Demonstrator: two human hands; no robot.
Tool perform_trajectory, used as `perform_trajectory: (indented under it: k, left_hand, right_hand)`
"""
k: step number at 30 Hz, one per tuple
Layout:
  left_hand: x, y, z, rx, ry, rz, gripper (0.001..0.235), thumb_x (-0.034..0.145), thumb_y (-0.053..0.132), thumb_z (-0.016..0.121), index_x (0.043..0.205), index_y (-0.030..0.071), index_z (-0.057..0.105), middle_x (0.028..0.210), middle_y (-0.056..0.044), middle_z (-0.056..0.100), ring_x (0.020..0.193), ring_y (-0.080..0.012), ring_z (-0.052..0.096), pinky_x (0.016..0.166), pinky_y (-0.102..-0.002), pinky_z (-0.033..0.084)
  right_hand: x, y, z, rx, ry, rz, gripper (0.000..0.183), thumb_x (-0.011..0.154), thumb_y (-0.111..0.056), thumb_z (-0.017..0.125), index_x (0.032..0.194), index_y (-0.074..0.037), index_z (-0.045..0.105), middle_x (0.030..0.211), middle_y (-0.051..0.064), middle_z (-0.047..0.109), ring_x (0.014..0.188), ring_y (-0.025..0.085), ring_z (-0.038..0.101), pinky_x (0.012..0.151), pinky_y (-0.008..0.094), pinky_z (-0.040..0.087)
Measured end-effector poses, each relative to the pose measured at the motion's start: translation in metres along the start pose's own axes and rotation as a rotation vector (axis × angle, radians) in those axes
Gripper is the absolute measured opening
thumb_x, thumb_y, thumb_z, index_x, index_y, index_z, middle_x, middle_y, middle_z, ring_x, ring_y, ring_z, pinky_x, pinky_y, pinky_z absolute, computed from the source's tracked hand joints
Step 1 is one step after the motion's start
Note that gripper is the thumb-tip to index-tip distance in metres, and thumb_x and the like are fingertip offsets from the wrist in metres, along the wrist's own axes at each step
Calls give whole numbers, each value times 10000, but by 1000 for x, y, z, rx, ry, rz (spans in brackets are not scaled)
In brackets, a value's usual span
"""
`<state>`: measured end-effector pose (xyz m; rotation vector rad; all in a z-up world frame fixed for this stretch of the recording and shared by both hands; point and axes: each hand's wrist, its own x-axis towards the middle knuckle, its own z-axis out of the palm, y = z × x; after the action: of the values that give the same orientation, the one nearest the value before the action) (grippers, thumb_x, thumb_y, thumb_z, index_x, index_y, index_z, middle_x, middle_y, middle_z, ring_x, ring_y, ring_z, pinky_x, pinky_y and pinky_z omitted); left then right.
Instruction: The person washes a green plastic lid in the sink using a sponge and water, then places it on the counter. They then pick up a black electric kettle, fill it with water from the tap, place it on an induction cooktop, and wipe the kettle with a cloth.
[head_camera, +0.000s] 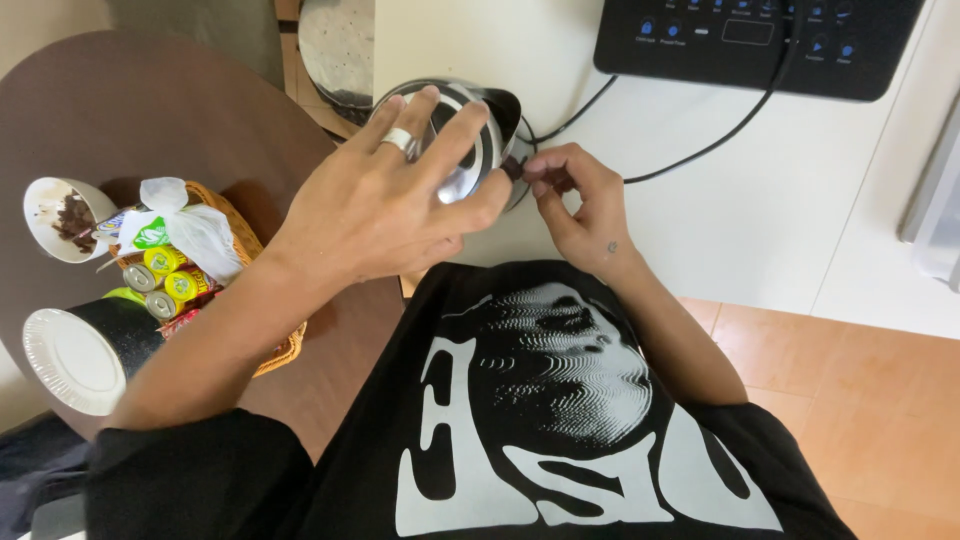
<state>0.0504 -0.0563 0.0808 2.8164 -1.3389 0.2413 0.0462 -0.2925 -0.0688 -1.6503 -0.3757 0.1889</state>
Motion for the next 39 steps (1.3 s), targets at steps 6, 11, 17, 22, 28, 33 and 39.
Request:
perform_trajectory:
  k: [6,11,17,22,28,33,39]
  left_hand:
    - [-64,37,24,-271,437,-568,497,956,198,704,1388,101,479,1379,-163,560,1262,-354,607,1095,-434,511]
    - [-108,55,103,-763,848,-901,426,1102,316,581,1338,-32,512,1243,-127,594,1081,-213,601,976,-337,505]
    - [-132,27,142,-1130,776,-834,546,1080,509,522,974,-23,588,799,-42,599,712,-104,540,651,-261,422]
    - [-132,10,160,-1300,738,-596,686,1024,637,561,763,3,532,652,-35,529,566,-105,504,524,-258,361]
    - [-124,38,150,-1348,750,-551,791,978,728,562,753,-29,541,633,-57,530,553,-110,493,509,-257,346]
    - [-112,95,125,-1569,811,-558,794,977,719,591,788,-51,541,626,-89,523,523,-121,472,486,-262,345]
    - [-76,196,94,-1715,736,-411,752,949,677,654,777,-44,531,646,-91,544,529,-126,524,476,-238,393]
  right_hand:
    - [-9,0,13,11,91,40,138,1003,68,624,1130,16,619,978,68,697,825,110,645,767,256,537]
    - [-16,5,26,81,136,48,146,1006,65,601,1143,16,587,989,49,664,876,106,635,788,255,531]
    - [-51,10,44,-55,275,114,112,1015,43,621,1125,19,624,996,54,675,883,110,640,776,258,534]
    - [-92,-7,64,-50,440,214,105,1000,0,626,1105,8,634,971,36,681,852,98,652,757,247,543]
    - [-142,-14,57,-90,515,216,120,989,-26,644,1099,18,663,949,45,691,856,104,621,771,262,521]
    - [-194,-11,37,38,636,188,135,984,-21,647,1114,19,644,979,31,681,900,98,639,827,263,533]
    - [-284,-3,-13,79,653,106,118,980,3,640,1097,1,632,950,25,658,857,90,611,800,250,521]
